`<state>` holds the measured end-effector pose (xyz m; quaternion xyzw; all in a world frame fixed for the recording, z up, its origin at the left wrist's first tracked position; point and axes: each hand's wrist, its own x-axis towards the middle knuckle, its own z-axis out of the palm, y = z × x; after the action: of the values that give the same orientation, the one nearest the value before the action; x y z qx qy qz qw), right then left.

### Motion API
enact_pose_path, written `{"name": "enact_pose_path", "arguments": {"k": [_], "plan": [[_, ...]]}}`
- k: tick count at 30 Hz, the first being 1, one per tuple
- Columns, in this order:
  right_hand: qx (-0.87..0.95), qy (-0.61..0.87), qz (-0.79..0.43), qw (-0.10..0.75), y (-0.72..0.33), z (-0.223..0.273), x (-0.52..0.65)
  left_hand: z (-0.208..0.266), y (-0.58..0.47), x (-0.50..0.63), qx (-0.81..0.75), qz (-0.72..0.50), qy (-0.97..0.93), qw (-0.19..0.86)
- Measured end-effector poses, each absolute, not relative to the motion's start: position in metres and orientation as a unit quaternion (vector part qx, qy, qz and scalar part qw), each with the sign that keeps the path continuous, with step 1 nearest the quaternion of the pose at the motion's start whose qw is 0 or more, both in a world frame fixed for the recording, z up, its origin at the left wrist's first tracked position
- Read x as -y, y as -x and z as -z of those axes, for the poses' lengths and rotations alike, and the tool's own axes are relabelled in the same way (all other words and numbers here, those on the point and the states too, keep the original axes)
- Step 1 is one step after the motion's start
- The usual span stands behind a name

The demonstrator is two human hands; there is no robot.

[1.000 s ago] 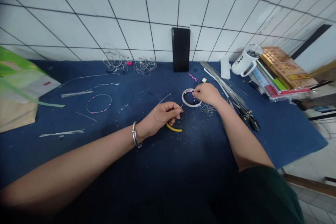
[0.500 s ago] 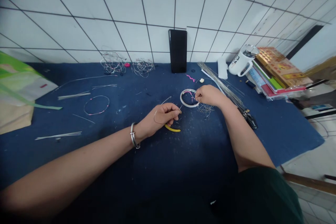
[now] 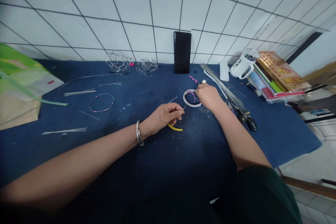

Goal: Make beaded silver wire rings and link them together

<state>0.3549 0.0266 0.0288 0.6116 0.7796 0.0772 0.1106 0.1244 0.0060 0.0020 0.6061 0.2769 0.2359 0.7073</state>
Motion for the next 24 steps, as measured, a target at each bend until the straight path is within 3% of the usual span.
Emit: {"name": "enact_pose_path", "arguments": {"k": [12, 18, 21, 24], "plan": [[-0.794, -0.586, -0.08, 0.141, -0.348, -0.03, -0.05, -0.006, -0.116, -0.003, -0.283, -0.314, -0.553, 0.718], [-0.789, -0.604, -0.048, 0.105, -0.358, -0.049, -0.046, -0.014, -0.072, 0.007, -0.302, -0.311, -0.578, 0.691], [-0.796, -0.605, -0.021, 0.022, -0.331, -0.059, -0.028, -0.016, -0.04, 0.015, -0.337, -0.313, -0.601, 0.653], [-0.753, -0.566, 0.225, -0.249, -0.272, -0.057, -0.005, -0.02, -0.012, 0.026, -0.362, -0.321, -0.632, 0.606]]}}
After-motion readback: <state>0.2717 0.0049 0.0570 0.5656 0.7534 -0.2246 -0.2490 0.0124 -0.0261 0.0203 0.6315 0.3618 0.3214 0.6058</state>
